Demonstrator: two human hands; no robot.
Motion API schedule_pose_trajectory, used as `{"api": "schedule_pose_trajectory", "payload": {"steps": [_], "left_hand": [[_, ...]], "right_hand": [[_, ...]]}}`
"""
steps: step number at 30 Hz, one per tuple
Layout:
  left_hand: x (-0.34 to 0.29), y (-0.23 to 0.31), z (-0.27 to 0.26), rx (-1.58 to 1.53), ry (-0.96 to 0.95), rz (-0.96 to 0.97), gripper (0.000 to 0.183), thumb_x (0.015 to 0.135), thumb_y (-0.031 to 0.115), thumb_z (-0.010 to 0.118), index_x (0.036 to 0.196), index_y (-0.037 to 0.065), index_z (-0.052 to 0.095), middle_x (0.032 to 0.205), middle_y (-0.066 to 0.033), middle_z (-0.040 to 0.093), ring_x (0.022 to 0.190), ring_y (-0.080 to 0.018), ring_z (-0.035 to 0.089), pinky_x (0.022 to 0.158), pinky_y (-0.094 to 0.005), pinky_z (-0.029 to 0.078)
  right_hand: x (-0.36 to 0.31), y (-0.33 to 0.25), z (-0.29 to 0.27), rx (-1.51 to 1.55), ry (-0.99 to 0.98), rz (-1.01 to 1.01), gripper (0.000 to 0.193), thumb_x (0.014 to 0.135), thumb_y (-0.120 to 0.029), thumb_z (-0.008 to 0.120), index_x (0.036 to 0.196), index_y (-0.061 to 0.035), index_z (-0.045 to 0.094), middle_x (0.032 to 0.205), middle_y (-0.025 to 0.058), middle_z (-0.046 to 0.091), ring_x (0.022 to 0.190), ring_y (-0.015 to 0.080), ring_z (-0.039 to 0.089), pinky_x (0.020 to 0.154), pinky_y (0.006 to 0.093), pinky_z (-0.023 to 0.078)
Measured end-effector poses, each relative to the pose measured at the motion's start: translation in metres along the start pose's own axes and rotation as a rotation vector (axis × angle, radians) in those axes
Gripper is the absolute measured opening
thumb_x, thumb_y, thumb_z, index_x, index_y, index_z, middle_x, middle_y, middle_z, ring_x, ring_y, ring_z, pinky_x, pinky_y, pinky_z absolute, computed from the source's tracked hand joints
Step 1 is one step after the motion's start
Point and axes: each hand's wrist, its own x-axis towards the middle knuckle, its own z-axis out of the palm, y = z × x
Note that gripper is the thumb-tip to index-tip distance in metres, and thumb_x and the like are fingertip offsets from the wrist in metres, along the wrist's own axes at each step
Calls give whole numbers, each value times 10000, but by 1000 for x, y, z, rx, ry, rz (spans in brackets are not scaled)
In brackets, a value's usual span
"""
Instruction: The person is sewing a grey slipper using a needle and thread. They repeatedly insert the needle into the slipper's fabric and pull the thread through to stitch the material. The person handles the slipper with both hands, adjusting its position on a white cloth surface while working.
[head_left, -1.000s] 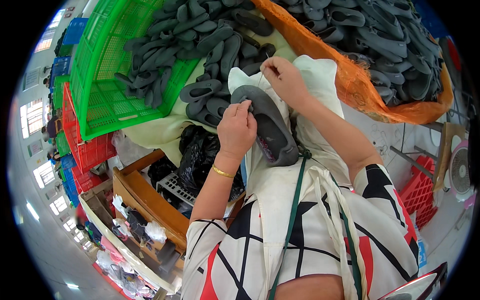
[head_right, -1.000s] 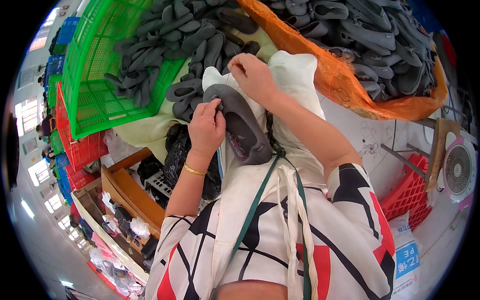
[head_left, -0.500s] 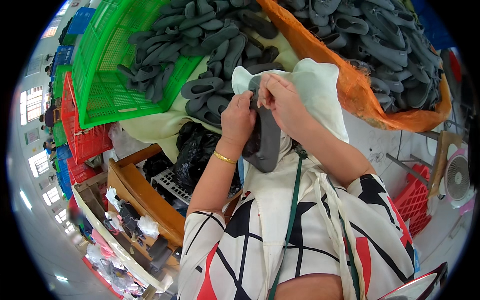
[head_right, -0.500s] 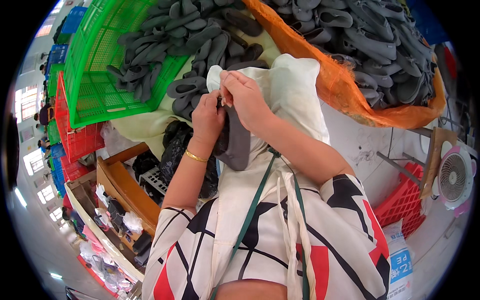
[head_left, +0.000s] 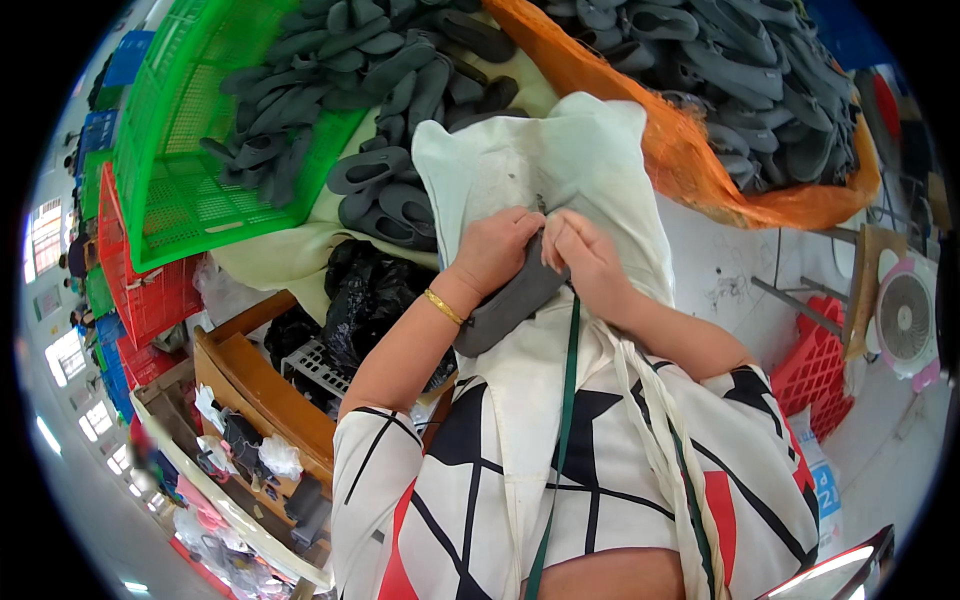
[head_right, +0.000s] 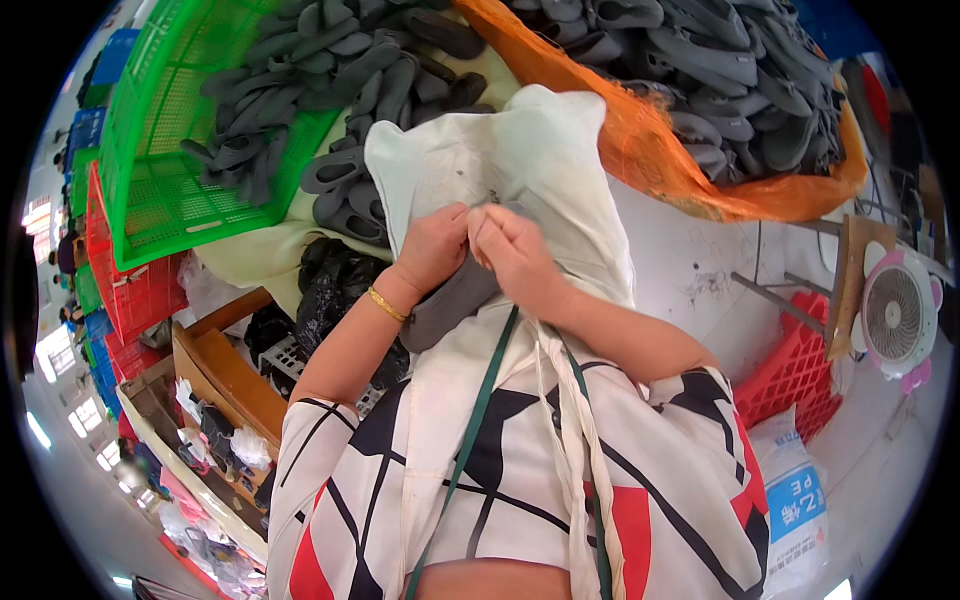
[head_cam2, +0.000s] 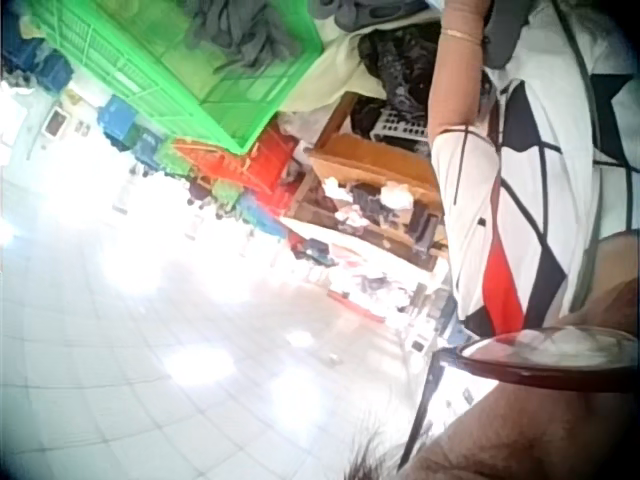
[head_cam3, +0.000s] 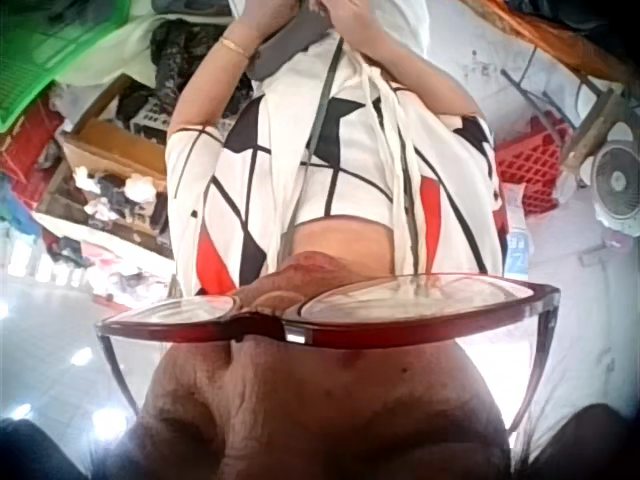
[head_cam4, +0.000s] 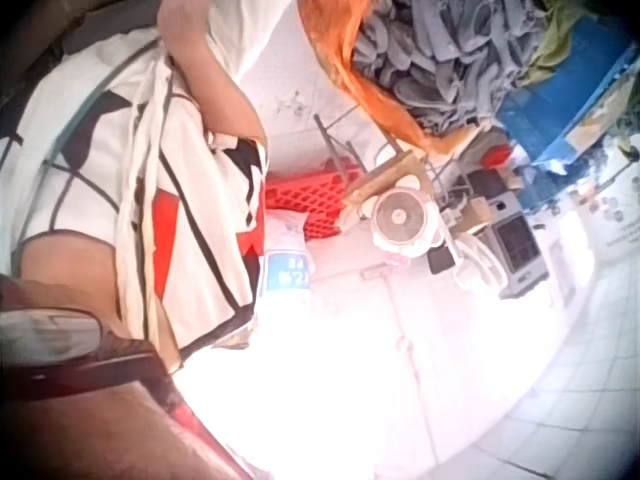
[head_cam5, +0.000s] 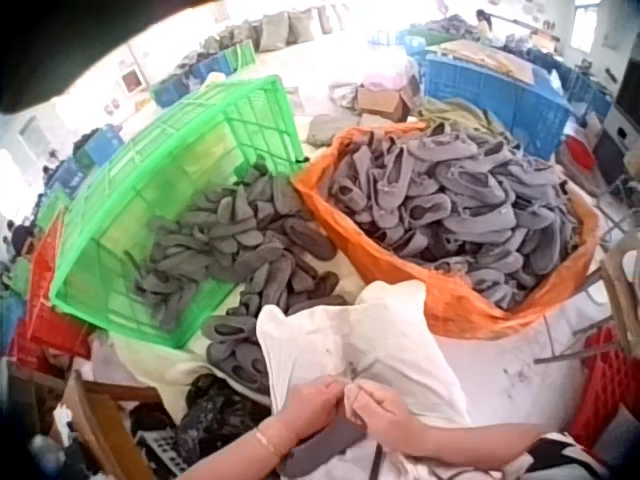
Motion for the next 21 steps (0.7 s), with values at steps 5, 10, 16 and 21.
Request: {"api": "schedule_pose_trajectory", "payload": {"steps": [5, 10, 16, 21], "left_hand": [[9, 9, -16, -412, -245, -324, 268, 827, 99, 627, 1094, 91, 631, 951, -83, 656, 805, -250, 632, 713, -372, 518], [24, 39, -31, -520, -53, -575, 328, 887, 292, 665, 766, -12, 696, 592, -141, 608, 519, -226, 562, 546, -365, 453], [17, 22, 3, -452, -323, -606, 276, 812, 271, 692, 764, 0, 713, 644, -124, 662, 569, -225, 612, 578, -366, 476], [3, 14, -3, -558, -255, -661, 164, 831, 142, 715, 829, -21, 694, 692, -53, 663, 621, -96, 576, 575, -266, 461]], "right_hand": [[5, -12, -32, -566, 195, -302, 167, 995, -141, 557, 885, -24, 603, 808, 62, 581, 769, 198, 579, 719, 303, 469], [0, -27, -36, -940, 60, -531, 54, 877, -79, 662, 886, -40, 626, 784, 112, 599, 730, 301, 580, 649, 360, 470], [-21, -31, -40, -937, -144, -459, 72, 850, -79, 680, 890, -44, 631, 760, 86, 606, 695, 251, 587, 637, 344, 468], [-38, -41, -88, -676, -41, 303, 76, 897, -102, 638, 917, -30, 622, 775, 57, 627, 730, 139, 603, 676, 296, 479]]}}
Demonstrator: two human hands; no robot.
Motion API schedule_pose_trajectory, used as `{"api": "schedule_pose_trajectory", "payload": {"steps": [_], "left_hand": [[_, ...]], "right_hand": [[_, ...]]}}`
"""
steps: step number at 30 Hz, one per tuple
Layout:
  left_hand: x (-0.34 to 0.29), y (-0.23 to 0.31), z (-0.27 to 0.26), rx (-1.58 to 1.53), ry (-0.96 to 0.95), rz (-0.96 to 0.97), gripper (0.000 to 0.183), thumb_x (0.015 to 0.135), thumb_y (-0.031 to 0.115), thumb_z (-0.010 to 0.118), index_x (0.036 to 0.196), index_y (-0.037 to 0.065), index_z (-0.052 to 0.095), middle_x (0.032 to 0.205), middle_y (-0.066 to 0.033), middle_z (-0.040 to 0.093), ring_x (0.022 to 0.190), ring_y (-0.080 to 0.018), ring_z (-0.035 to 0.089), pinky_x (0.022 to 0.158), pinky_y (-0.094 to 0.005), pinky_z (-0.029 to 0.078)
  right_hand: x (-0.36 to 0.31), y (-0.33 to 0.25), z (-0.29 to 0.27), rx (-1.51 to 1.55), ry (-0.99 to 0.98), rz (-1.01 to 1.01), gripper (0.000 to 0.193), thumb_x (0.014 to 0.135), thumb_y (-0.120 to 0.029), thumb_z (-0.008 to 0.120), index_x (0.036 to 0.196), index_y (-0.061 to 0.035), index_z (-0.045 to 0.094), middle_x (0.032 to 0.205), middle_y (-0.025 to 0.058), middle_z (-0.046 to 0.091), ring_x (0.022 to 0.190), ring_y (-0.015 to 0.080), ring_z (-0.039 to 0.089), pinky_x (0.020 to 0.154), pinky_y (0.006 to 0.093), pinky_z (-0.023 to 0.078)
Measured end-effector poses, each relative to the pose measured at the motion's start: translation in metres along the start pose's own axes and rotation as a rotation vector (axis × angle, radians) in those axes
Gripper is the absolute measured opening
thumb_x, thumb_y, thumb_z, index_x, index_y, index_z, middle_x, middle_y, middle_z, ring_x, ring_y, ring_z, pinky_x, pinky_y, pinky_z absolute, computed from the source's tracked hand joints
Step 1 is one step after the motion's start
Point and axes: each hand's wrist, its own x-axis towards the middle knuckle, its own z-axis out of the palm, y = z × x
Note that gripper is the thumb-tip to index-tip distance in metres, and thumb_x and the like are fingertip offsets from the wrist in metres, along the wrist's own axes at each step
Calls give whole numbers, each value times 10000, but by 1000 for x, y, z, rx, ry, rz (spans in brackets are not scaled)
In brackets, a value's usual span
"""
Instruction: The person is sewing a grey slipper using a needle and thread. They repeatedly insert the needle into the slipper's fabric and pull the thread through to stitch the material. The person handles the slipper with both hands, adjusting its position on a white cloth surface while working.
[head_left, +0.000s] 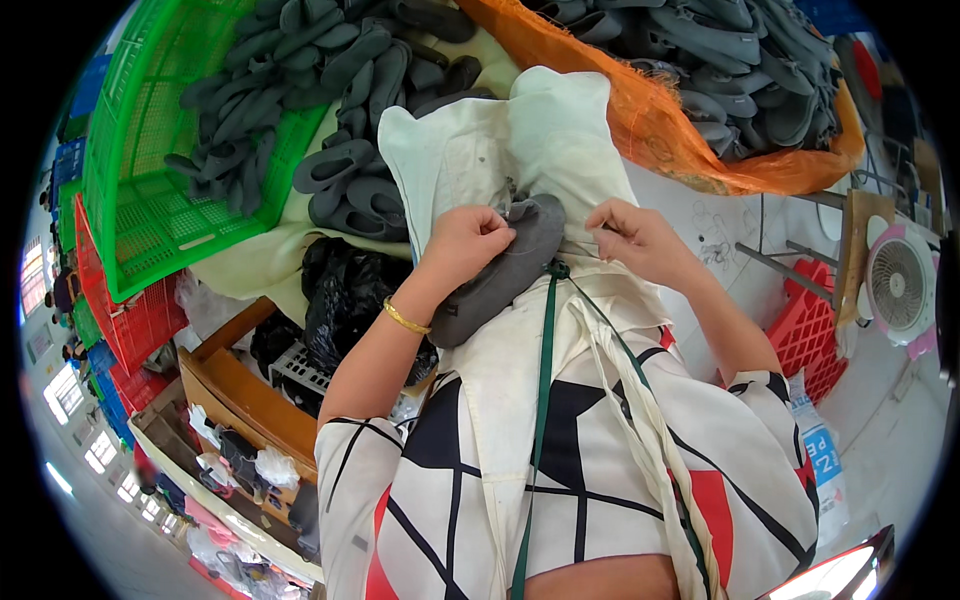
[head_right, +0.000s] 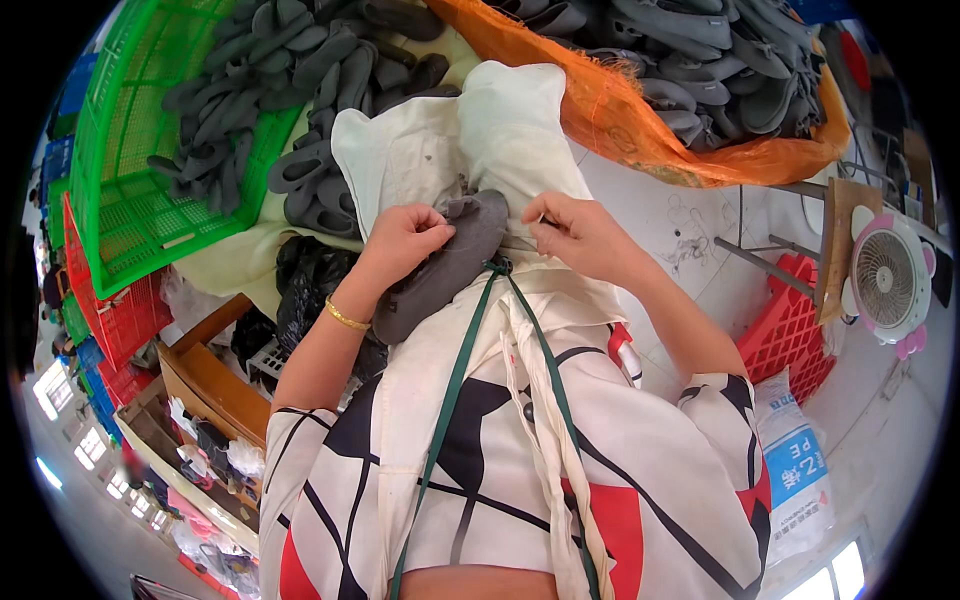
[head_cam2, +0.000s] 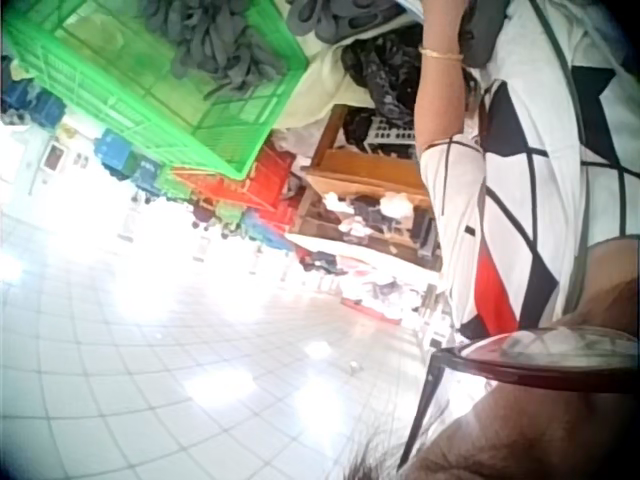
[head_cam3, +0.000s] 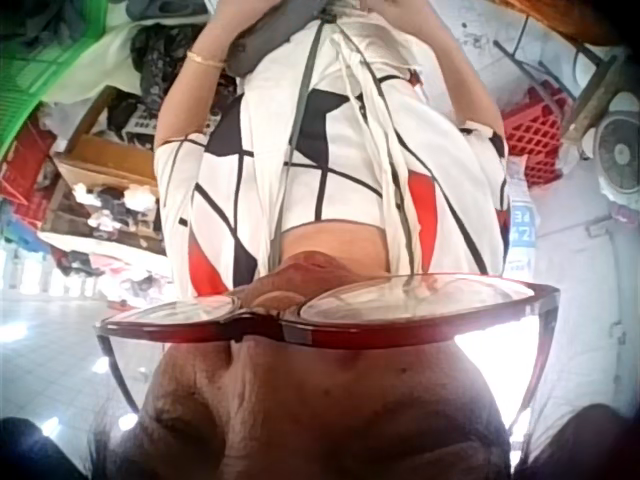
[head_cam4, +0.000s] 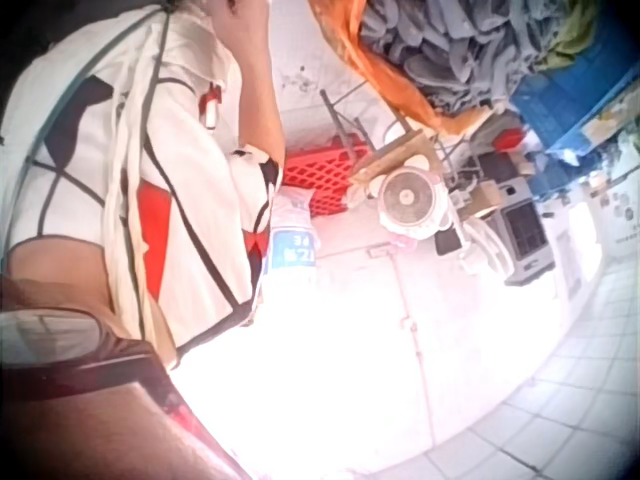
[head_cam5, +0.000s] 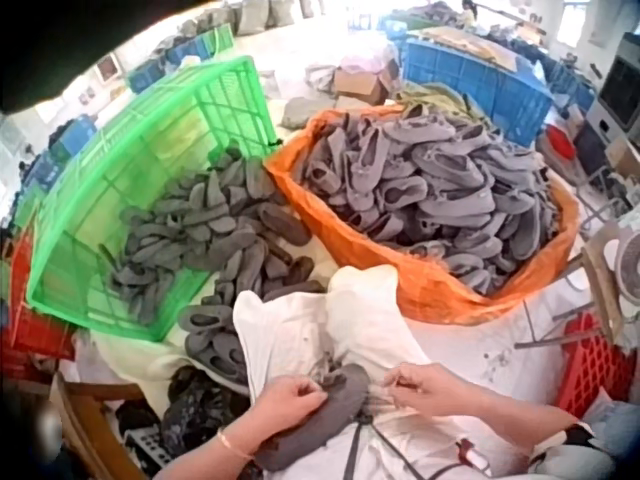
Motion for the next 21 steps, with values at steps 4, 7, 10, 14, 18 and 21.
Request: {"api": "schedule_pose_trajectory", "payload": {"steps": [4, 7, 10, 14, 18, 21], "left_hand": [[-6, 3, 2, 8, 68, 36, 171, 818, 153, 714, 817, -16, 691, 684, -100, 671, 608, -165, 614, 582, -313, 479], [-7, 3, 2, 40, 98, 72, 174, 827, 152, 715, 821, -20, 689, 686, -96, 672, 599, -160, 604, 579, -305, 475], [-8, -3, 4, -14, 97, 88, 182, 833, 155, 715, 826, -24, 684, 687, -89, 667, 603, -149, 594, 583, -297, 471], [-4, -4, -1, -93, 40, 81, 171, 858, 154, 705, 880, -13, 678, 716, -59, 657, 626, -112, 566, 604, -284, 470], [8, -19, -7, -276, 6, 25, 132, 894, 128, 682, 948, 9, 677, 765, 2, 638, 649, -77, 532, 607, -255, 455], [9, -19, -5, -355, -23, -54, 113, 904, 114, 678, 967, 20, 687, 785, 27, 632, 669, -60, 525, 613, -229, 438]], "right_hand": [[17, -6, 17, 58, 29, -51, 62, 914, -97, 601, 945, -57, 637, 770, 53, 647, 709, 178, 619, 676, 302, 492], [41, 2, 38, -317, 119, -323, 66, 895, -76, 616, 948, -87, 655, 842, 53, 645, 767, 219, 634, 676, 313, 494], [58, 0, 52, -530, 219, -404, 61, 857, -116, 652, 918, -110, 656, 852, 71, 618, 792, 294, 616, 663, 363, 495], [69, 2, 56, -596, 196, -408, 53, 845, -140, 662, 889, -112, 650, 846, 71, 593, 819, 298, 620, 669, 397, 491], [74, 5, 55, -539, 155, -435, 59, 842, -125, 673, 896, -113, 655, 851, 74, 603, 828, 300, 621, 680, 388, 493], [74, 6, 60, -389, 184, -432, 76, 838, -96, 686, 910, -102, 661, 869, 87, 614, 827, 306, 622, 691, 373, 496]]}}
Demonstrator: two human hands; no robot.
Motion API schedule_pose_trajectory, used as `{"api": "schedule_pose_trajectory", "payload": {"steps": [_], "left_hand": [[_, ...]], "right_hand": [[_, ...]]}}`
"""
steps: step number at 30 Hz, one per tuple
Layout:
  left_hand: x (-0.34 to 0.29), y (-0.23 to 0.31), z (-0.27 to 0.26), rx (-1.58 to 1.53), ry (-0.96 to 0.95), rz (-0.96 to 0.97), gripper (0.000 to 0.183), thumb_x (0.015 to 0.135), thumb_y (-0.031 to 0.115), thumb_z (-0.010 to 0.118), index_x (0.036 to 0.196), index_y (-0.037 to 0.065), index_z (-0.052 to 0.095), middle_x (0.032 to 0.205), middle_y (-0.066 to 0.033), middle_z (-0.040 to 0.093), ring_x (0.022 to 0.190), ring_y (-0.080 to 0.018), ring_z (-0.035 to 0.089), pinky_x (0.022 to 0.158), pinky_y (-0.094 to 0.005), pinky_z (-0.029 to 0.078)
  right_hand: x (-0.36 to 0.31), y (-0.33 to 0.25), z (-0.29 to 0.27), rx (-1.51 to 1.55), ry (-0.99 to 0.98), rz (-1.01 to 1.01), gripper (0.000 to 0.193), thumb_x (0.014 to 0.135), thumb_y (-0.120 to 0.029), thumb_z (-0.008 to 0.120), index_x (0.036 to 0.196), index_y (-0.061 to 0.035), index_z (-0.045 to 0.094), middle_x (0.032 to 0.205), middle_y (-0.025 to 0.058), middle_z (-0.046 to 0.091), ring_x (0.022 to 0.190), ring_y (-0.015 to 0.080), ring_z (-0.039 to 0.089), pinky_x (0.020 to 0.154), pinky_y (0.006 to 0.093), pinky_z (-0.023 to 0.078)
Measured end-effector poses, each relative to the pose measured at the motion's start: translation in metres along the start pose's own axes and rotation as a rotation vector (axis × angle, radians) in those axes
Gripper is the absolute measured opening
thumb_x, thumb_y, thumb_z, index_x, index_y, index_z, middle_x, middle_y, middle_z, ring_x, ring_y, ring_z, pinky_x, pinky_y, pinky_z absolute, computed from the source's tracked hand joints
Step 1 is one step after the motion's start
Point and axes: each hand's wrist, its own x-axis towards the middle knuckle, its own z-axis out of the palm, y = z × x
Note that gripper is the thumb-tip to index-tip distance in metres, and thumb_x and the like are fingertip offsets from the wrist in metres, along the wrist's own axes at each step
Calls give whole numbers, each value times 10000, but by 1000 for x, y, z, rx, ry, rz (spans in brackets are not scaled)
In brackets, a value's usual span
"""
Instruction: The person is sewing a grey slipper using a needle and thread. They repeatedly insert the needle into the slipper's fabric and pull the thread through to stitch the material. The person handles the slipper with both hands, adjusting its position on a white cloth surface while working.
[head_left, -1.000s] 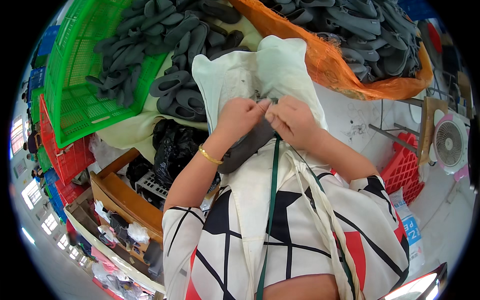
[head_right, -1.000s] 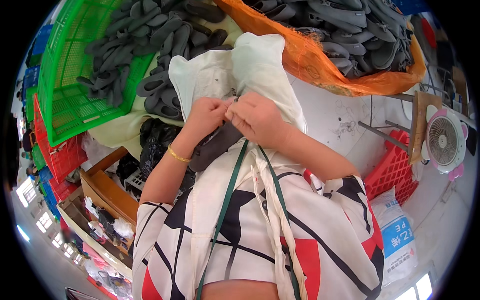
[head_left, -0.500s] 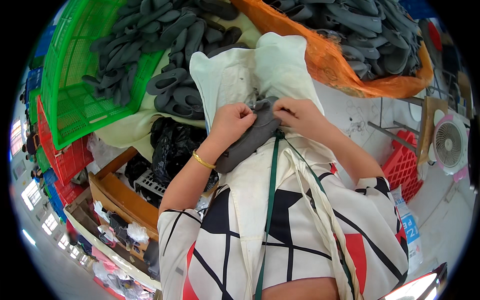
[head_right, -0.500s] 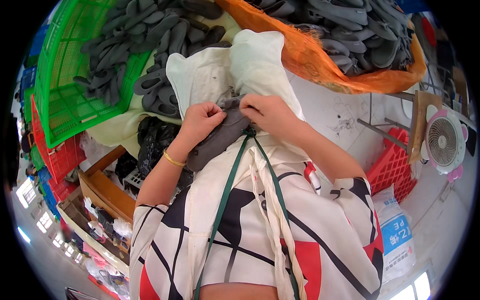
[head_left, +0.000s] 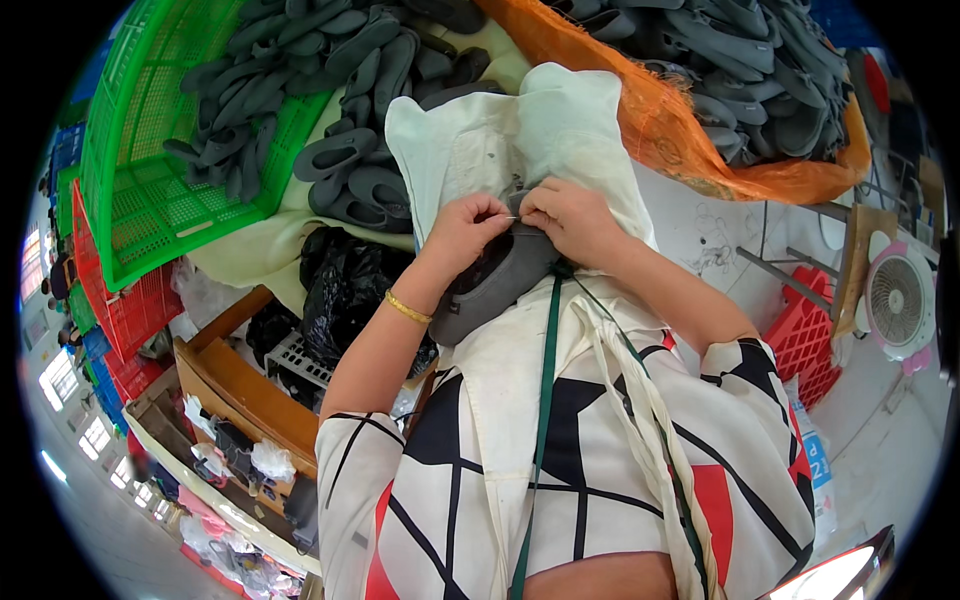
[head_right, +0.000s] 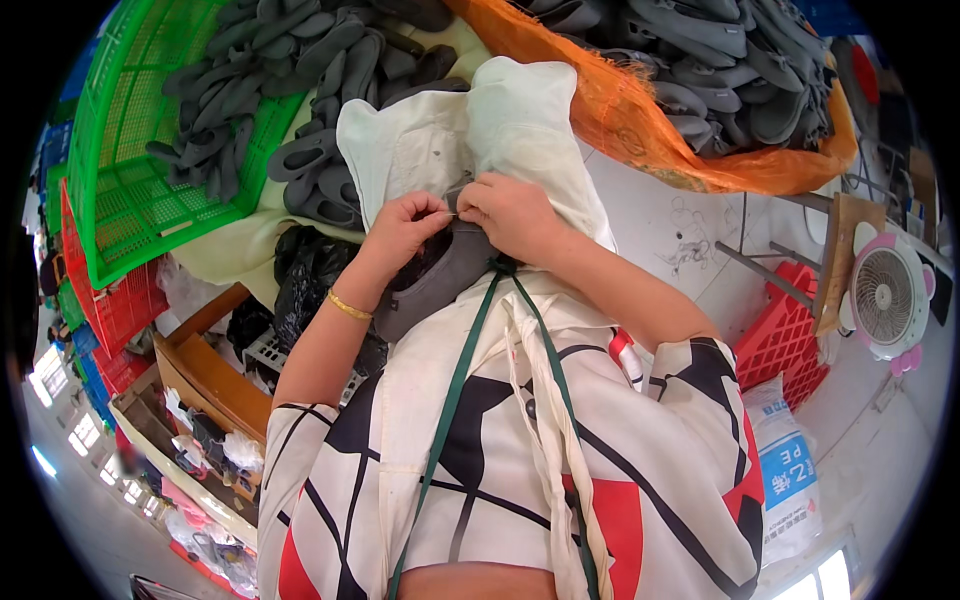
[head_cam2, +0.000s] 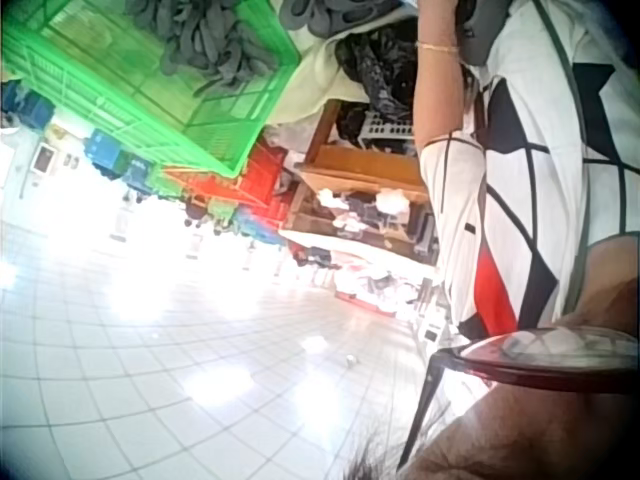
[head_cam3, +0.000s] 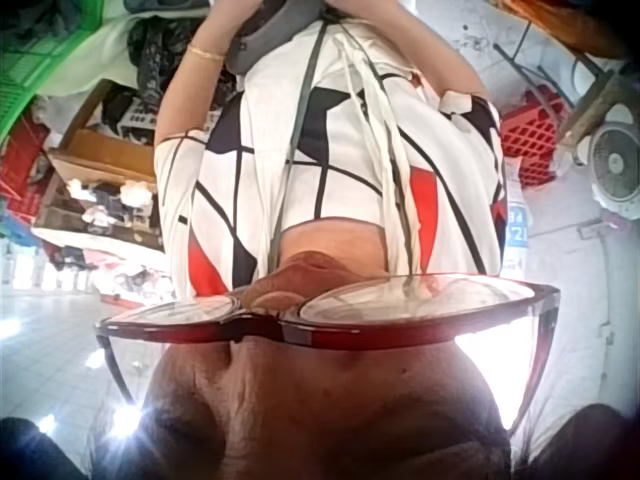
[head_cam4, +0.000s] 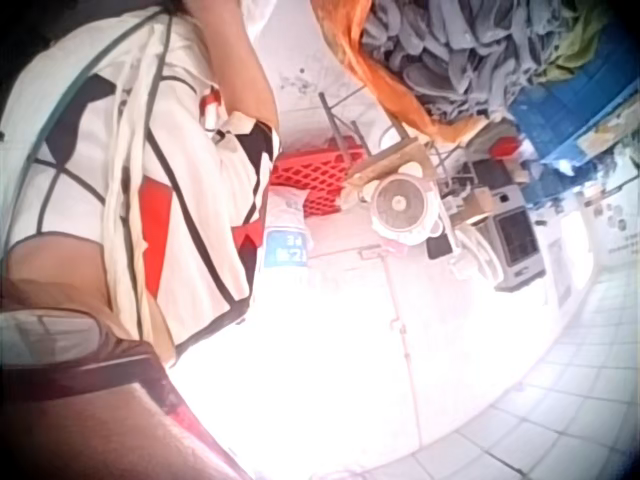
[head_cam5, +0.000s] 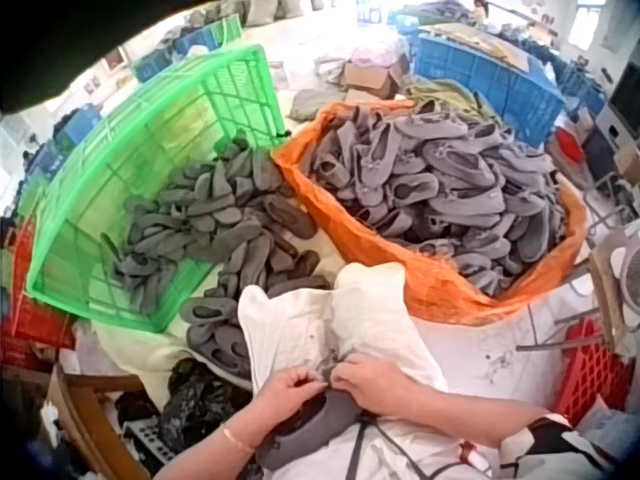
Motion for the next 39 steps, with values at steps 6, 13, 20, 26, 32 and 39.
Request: {"api": "schedule_pose_trajectory", "payload": {"steps": [6, 13, 20, 26, 32, 39], "left_hand": [[-1, 6, 2, -95, -21, -86, 123, 901, 128, 699, 958, 20, 697, 791, 28, 639, 665, -36, 521, 588, -195, 415], [-3, -1, -8, -378, -58, -190, 117, 912, 181, 698, 871, 75, 669, 765, 27, 622, 594, -38, 477, 513, -187, 359], [-4, -7, -17, -429, -114, -210, 119, 915, 188, 687, 851, 102, 634, 746, 23, 601, 604, -42, 490, 498, -183, 359], [-7, 0, 2, 235, 107, 249, 272, 836, 118, 760, 680, 79, 540, 771, 4, 612, 666, -116, 528, 617, -224, 408], [-1, -4, 14, 193, 199, 339, 375, 771, 41, 789, 621, 59, 446, 774, -8, 548, 715, -102, 509, 651, -250, 416], [8, -11, 18, 0, 200, 239, 290, 794, 36, 771, 969, 53, 541, 809, 20, 571, 738, -81, 532, 677, -212, 442]], "right_hand": [[2, 2, 19, 162, 129, -43, 66, 882, -115, 658, 946, -112, 644, 864, 62, 631, 745, 257, 632, 648, 346, 501], [-11, 15, -24, 776, -114, 667, 113, 1035, -207, 511, 1014, -108, 561, 784, -23, 589, 583, 54, 511, 534, 203, 415], [-43, 65, -58, 686, 69, 730, 176, 1030, -251, 524, 972, -86, 542, 672, -29, 518, 529, 44, 462, 473, 194, 367], [-42, 53, -56, 660, 166, 716, 181, 1027, -253, 533, 974, -81, 549, 681, -30, 534, 536, 33, 451, 472, 185, 360], [-39, 36, -65, 702, 204, 636, 144, 1023, -210, 537, 977, -74, 553, 689, -28, 540, 540, 27, 450, 477, 175, 346], [-46, -19, -103, 1117, 173, 294, 91, 996, -119, 545, 977, -30, 544, 682, -14, 532, 510, 31, 417, 450, 186, 302]]}}
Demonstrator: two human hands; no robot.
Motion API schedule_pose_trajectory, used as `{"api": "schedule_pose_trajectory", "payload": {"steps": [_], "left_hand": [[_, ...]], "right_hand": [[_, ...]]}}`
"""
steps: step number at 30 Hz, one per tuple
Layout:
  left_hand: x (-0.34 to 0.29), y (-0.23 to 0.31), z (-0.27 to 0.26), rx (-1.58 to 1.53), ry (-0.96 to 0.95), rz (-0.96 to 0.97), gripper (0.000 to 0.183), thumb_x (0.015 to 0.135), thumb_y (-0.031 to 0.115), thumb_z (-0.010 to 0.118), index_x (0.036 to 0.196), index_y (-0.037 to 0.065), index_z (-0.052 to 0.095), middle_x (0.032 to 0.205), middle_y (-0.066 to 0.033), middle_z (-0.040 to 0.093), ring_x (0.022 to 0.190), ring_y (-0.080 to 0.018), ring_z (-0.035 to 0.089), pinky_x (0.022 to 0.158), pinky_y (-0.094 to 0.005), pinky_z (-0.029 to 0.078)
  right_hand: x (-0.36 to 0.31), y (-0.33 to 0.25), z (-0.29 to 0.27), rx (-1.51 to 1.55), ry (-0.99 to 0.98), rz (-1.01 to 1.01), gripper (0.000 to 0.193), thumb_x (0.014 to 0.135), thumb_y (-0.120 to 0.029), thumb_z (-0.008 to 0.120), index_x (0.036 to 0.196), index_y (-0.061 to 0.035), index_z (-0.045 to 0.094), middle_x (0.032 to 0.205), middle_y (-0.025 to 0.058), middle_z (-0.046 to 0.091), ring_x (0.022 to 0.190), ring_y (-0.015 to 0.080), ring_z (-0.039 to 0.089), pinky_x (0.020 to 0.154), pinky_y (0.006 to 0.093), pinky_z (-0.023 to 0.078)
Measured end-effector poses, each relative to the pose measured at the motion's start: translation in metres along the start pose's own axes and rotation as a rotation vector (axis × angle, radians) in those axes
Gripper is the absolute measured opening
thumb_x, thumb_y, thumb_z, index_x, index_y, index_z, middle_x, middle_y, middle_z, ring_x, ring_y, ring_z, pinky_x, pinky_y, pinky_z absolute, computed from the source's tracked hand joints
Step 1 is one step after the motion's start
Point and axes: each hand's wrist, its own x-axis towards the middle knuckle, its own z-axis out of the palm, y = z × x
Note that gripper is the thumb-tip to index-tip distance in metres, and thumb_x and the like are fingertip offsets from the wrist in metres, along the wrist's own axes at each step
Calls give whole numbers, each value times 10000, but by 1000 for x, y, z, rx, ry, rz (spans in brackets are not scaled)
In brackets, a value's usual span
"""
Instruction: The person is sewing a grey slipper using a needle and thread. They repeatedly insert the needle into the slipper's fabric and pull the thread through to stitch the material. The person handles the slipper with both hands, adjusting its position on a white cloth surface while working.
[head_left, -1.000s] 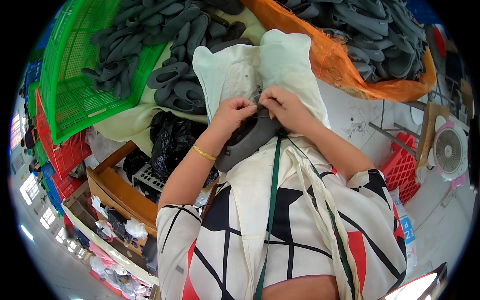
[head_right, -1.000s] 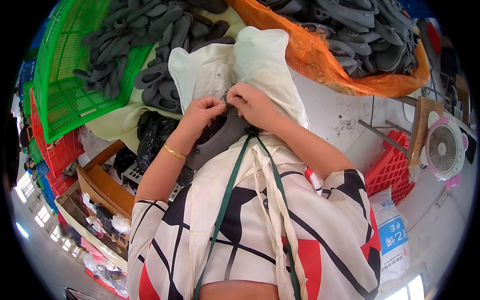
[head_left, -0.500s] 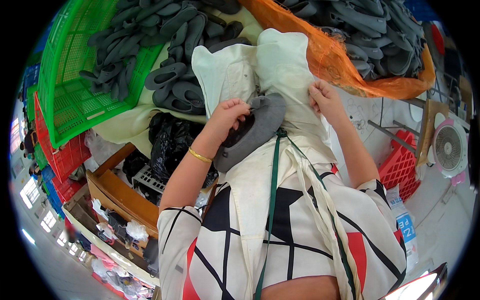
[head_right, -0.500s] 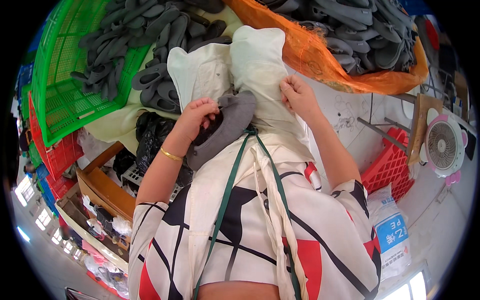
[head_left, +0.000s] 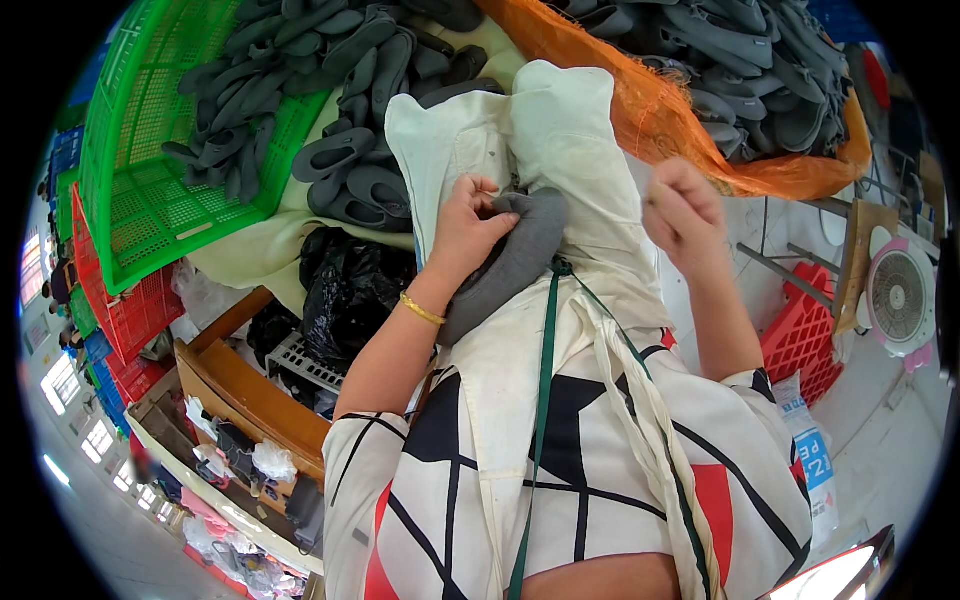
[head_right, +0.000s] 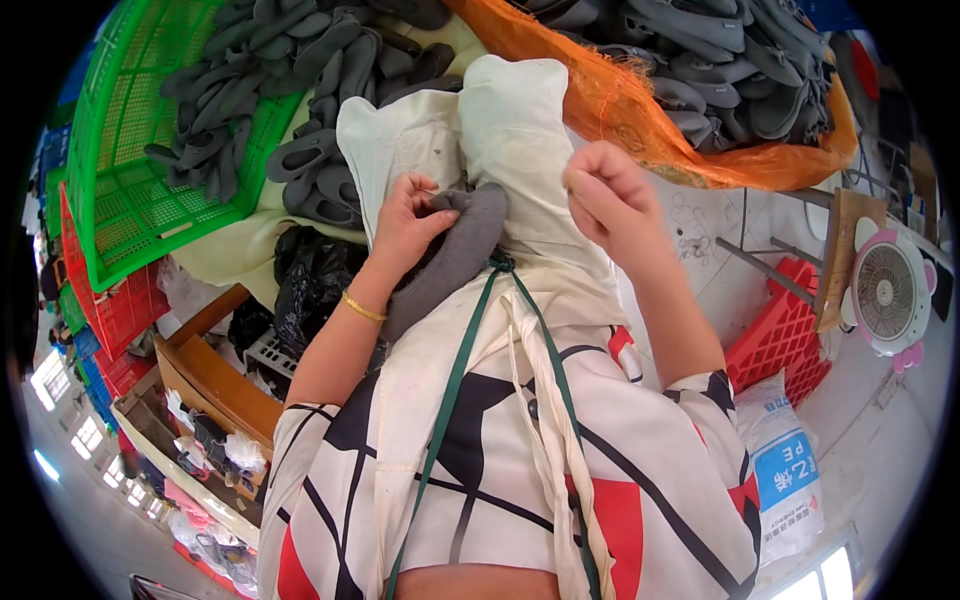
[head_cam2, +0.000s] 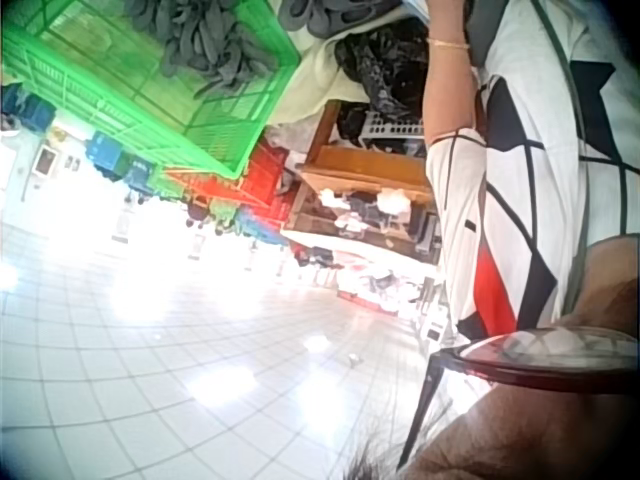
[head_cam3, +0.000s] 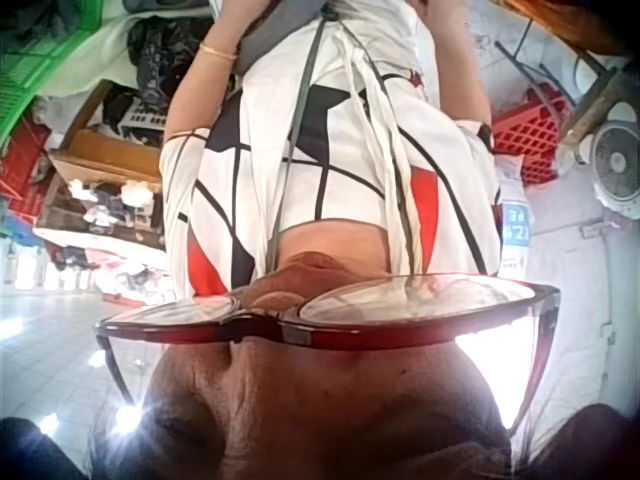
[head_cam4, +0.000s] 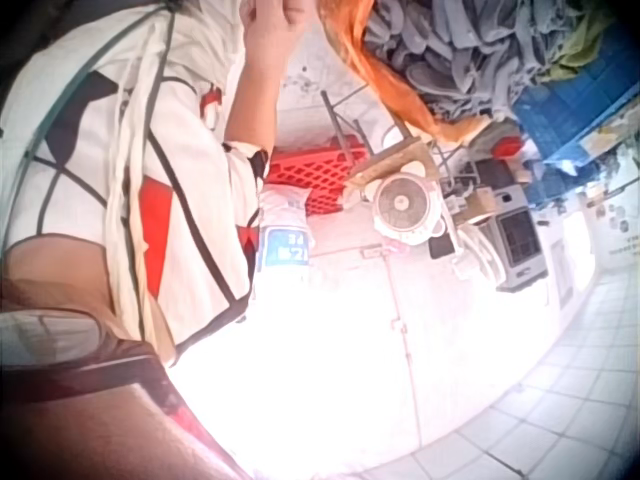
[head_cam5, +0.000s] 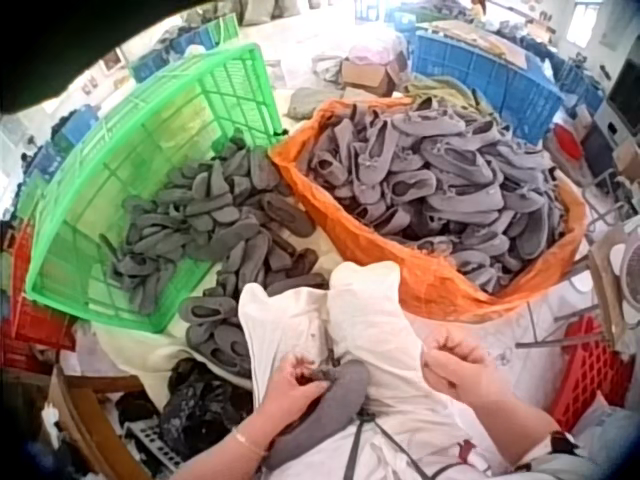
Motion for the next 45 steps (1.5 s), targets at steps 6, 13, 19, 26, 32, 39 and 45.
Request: {"api": "schedule_pose_trajectory", "payload": {"steps": [6, 13, 19, 26, 32, 39, 45], "left_hand": [[-2, 20, -2, 169, -35, 30, 340, 814, 116, 773, 1077, 28, 576, 838, -23, 617, 765, -105, 569, 678, -259, 466], [-11, 71, 7, 628, -261, -64, 306, 809, 304, 739, 749, 7, 699, 641, -116, 665, 542, -251, 596, 539, -389, 457], [-10, 38, -9, -476, -159, -514, 155, 925, 191, 660, 902, 38, 659, 883, -69, 722, 590, -72, 574, 495, -204, 430], [-16, 33, -16, -702, -217, -585, 136, 972, 180, 613, 885, 76, 609, 712, -9, 634, 538, -78, 546, 472, -209, 432], [-29, 37, -11, 255, -124, -151, 148, 931, 162, 622, 878, 24, 623, 676, -91, 634, 539, -159, 576, 512, -296, 441], [-30, 38, -9, 310, -84, 108, 143, 931, 145, 609, 919, 3, 621, 719, -117, 644, 592, -164, 596, 550, -315, 460], [-17, 23, -17, -122, -113, -317, 132, 978, 142, 581, 992, 20, 629, 714, -14, 621, 618, -68, 572, 547, -228, 450]], "right_hand": [[-27, -40, 30, 83, -451, -178, 134, 929, -72, 626, 973, 32, 553, 680, 35, 585, 505, 82, 486, 450, 209, 343], [-24, -34, 52, 279, -697, 229, 139, 924, -31, 623, 1031, 48, 583, 802, 90, 649, 705, 119, 641, 619, 234, 501], [-23, -16, 5, 79, -446, 526, 121, 941, -108, 623, 995, -4, 592, 725, 36, 642, 626, 85, 606, 580, 217, 487], [-18, 28, -23, -332, -152, 665, 107, 953, -156, 618, 943, -53, 591, 735, -17, 629, 614, 37, 581, 556, 186, 452], [17, 52, 29, -1100, -199, -243, 76, 900, -97, 635, 976, -96, 631, 842, 38, 612, 724, 216, 628, 620, 307, 496], [54, 78, 50, -1455, -313, -328, 69, 841, -107, 614, 909, -117, 625, 859, 75, 567, 784, 290, 621, 635, 394, 503], [60, 80, 47, -1425, -361, -426, 82, 841, -130, 642, 923, -132, 633, 864, 69, 596, 755, 285, 626, 621, 380, 505]]}}
